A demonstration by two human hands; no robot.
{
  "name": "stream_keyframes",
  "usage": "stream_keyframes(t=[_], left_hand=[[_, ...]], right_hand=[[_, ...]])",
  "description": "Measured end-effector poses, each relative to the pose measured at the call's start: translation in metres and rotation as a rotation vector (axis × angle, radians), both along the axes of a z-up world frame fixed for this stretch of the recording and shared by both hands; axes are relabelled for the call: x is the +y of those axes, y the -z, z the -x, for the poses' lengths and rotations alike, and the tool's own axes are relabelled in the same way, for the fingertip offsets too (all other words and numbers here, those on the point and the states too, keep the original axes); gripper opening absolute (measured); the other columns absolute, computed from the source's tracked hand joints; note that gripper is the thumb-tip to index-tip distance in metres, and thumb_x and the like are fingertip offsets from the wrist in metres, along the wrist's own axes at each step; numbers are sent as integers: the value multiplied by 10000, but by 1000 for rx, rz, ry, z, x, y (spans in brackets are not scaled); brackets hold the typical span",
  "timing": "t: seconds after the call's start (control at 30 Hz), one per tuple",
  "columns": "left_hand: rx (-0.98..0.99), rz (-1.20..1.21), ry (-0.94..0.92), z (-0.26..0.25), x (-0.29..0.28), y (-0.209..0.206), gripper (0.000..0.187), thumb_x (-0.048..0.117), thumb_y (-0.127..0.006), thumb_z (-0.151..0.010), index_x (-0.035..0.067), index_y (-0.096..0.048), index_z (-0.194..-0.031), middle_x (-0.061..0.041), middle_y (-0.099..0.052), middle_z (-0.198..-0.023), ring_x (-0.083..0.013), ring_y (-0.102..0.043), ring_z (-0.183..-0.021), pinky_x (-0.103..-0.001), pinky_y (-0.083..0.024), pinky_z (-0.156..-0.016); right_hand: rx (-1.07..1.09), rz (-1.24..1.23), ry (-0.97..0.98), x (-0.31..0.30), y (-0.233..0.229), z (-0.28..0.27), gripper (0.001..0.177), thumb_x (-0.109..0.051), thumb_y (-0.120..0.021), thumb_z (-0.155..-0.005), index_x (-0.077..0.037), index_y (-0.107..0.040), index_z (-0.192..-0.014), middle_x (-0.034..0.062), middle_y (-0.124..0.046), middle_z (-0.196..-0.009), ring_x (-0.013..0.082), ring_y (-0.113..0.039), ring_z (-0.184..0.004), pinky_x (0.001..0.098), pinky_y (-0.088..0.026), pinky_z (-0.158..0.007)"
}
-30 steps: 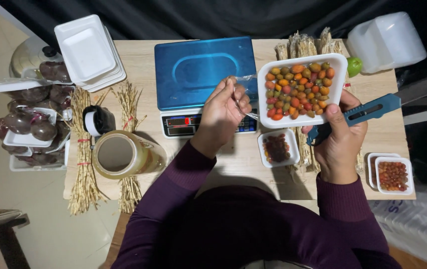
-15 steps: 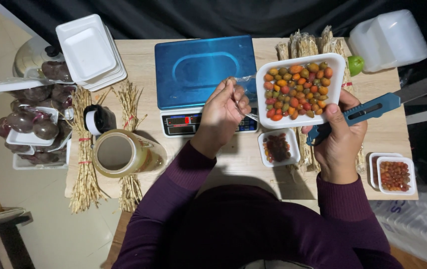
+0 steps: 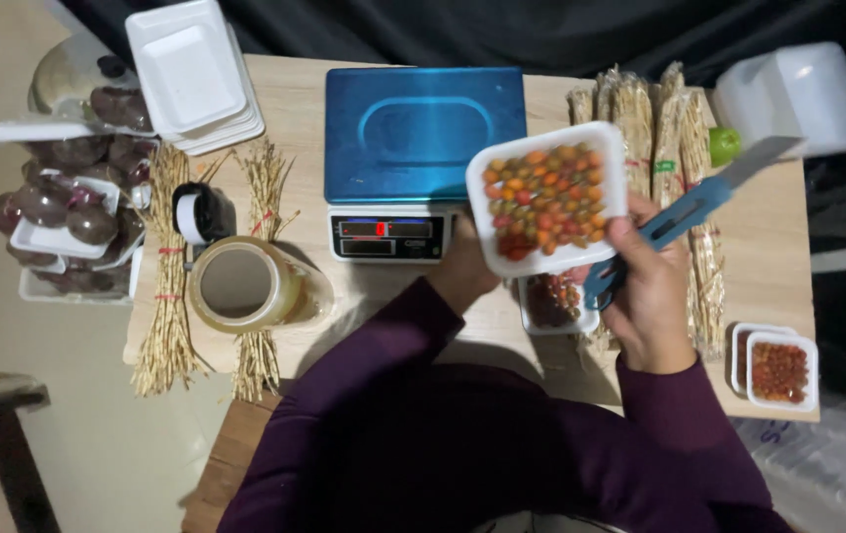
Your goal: Weighing and adjusting the quantity of food items and packaging materials on a digital scale.
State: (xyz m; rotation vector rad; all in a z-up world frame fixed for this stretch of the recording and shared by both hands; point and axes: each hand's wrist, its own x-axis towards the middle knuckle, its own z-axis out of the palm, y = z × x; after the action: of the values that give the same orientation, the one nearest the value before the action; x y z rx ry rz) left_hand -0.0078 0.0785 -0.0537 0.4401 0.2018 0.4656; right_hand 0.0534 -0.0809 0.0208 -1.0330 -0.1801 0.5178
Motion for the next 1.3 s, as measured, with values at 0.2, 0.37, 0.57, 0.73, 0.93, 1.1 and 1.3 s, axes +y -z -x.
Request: stream_keyframes(t=[0.2,0.37,0.57,0.73,0.93,1.1,1.3], left_hand=[[-7,92,114,-27,-21,85,444,502,-494,-1079,77,-619,-1064,-69,-653,-793,-218,-678,-570,-314,-548,-427],[-7,178,238,-25,-33,128,666,646,-469,-1072,15,-680,-1069,-134,-733,-806,-281,-713,-494,-361,-577,-309],[343,234,314,52,-13,148,670,695,-635,-988,301,-472,-1505,39,-483,-1457,-173,-544,-1172,-263,-501,-810],[471,457,276,104,-8,200,250,490,-671,-1009,290,-667,-1160,95,-676,-1155,-165,-640,-940,-293,-504,-706],[330,654,192,163,5,161,228,374,-653,-1037,155,-698,-1077,-65,-754,-1056,-307,-760,-814,-402,-612,-681],[374,564,200,182,-2,208,195,412,-607,-1043,265,-707,-1124,19,-786,-1046,-232,-763,-849,-353,-571,-689],[449,520,200,173,-8,125,108,326,-648,-1010,233,-621,-1059,28,-700,-961,-161,-689,-754,-301,-536,-614]], right_hand=[[275,119,-193,16,54,-1,203,-117,-680,-959,-102,-652,-1160,161,-705,-861,343,-729,-558,438,-673,-461],[636,255,-334,24,158,-36,115,-155,-732,-928,-96,-673,-1006,179,-735,-780,360,-738,-556,470,-676,-504],[357,254,-279,116,138,-76,137,-97,-634,-1000,-90,-638,-1137,110,-736,-986,267,-781,-782,403,-699,-679],[142,465,-262,184,193,-115,299,-198,-560,-1040,-145,-559,-1334,126,-719,-1045,369,-802,-732,477,-716,-627],[86,574,-308,206,198,-122,290,-230,-524,-1062,-165,-511,-1344,132,-685,-940,447,-781,-715,530,-710,-594],[-9,608,-170,175,199,-145,218,-230,-564,-1043,-197,-570,-1259,62,-663,-940,374,-760,-591,471,-698,-459],[107,689,-25,132,163,-141,201,-182,-490,-1010,-190,-609,-1173,82,-646,-1025,254,-698,-538,366,-643,-423]])
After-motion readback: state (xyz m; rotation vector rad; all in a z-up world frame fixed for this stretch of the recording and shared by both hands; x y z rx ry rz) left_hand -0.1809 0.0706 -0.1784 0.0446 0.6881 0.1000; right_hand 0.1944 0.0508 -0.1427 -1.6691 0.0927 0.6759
